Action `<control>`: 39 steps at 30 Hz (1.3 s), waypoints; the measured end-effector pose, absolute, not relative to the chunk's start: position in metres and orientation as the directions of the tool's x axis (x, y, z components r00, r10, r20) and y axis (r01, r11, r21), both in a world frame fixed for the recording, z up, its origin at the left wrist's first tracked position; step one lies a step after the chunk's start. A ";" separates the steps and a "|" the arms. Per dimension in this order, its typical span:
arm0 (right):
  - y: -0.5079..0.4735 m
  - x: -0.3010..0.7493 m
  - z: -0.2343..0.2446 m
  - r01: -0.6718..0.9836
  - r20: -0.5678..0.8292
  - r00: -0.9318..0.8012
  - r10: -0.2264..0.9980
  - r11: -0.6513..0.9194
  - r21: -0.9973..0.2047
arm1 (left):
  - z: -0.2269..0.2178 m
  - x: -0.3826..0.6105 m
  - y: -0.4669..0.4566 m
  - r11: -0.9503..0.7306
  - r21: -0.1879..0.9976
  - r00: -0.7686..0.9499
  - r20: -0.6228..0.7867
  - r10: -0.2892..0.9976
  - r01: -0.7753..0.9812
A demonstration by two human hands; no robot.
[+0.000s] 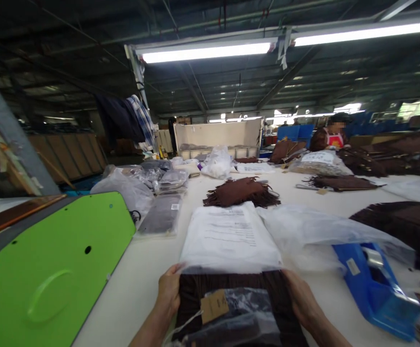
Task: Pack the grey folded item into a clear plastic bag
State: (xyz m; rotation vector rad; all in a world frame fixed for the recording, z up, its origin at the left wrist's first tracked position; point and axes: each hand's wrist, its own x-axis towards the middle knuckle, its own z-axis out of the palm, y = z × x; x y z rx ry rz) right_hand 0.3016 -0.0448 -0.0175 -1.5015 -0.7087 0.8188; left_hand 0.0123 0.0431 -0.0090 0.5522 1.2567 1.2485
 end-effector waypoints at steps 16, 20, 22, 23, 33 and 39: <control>-0.082 0.292 -0.006 0.158 -0.147 0.527 0.837 -0.266 -0.951 | -0.017 -0.003 0.018 0.272 0.933 -0.054 -0.292 0.955 -0.236; -0.086 0.294 -0.006 0.178 -0.149 0.497 0.855 -0.268 -0.947 | -0.024 -0.012 0.014 0.166 0.983 -0.006 -0.166 0.986 0.078; -0.086 0.296 -0.009 0.211 -0.141 0.501 0.854 -0.279 -0.937 | -0.023 -0.014 0.014 0.129 0.965 -0.053 -0.120 0.991 0.227; -0.085 0.296 -0.011 0.230 -0.139 0.510 0.849 -0.290 -0.929 | -0.021 -0.015 0.014 0.116 0.949 -0.074 -0.098 0.992 0.294; -0.100 0.302 -0.031 0.345 -0.061 0.561 0.826 -0.300 -0.890 | -0.014 -0.025 0.005 0.018 0.806 0.020 -0.037 0.999 0.591; -0.106 0.306 -0.036 0.406 -0.037 0.558 0.829 -0.311 -0.860 | -0.030 -0.035 -0.002 -0.118 0.753 0.066 0.099 0.993 0.647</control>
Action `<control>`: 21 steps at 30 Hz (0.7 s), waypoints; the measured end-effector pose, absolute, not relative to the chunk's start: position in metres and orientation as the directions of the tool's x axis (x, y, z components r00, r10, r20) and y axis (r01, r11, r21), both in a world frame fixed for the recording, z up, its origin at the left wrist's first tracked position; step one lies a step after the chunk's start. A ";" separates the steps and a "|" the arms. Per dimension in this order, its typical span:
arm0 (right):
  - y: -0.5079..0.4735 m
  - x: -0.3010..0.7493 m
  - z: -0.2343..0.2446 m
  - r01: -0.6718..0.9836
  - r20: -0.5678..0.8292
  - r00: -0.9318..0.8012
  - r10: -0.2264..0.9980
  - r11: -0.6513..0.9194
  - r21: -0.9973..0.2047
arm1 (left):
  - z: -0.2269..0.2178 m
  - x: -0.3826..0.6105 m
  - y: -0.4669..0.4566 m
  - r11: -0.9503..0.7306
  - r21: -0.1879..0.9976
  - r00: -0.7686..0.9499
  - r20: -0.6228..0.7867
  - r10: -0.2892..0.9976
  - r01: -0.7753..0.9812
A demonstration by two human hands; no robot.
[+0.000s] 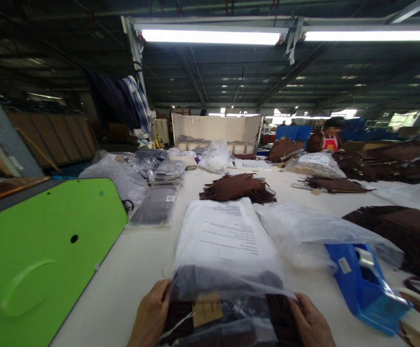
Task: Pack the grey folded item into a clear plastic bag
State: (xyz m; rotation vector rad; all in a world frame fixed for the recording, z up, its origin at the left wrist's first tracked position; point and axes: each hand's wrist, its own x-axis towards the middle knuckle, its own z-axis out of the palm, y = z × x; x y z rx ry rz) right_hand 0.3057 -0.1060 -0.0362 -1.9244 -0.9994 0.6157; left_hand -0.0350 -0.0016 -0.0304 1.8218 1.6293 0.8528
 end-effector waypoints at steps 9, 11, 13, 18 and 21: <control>-0.117 0.306 -0.052 0.596 0.027 0.488 0.872 -0.310 -0.741 | -0.021 -0.037 -0.014 0.003 0.746 0.074 -0.069 0.995 0.666; -0.124 0.306 -0.055 0.650 0.035 0.487 0.873 -0.335 -0.682 | -0.015 -0.039 -0.016 0.025 0.748 0.082 -0.106 0.991 0.663; -0.131 0.306 -0.056 0.685 0.056 0.489 0.871 -0.343 -0.643 | -0.012 -0.040 -0.019 0.034 0.742 0.080 -0.118 0.990 0.670; -0.145 0.301 -0.055 0.681 0.058 0.510 0.858 -0.362 -0.636 | -0.010 -0.040 -0.029 -0.016 0.744 0.088 -0.057 0.995 0.668; -0.149 0.296 -0.051 0.631 0.011 0.533 0.846 -0.390 -0.671 | -0.009 -0.037 -0.036 -0.050 0.768 0.093 -0.013 0.996 0.638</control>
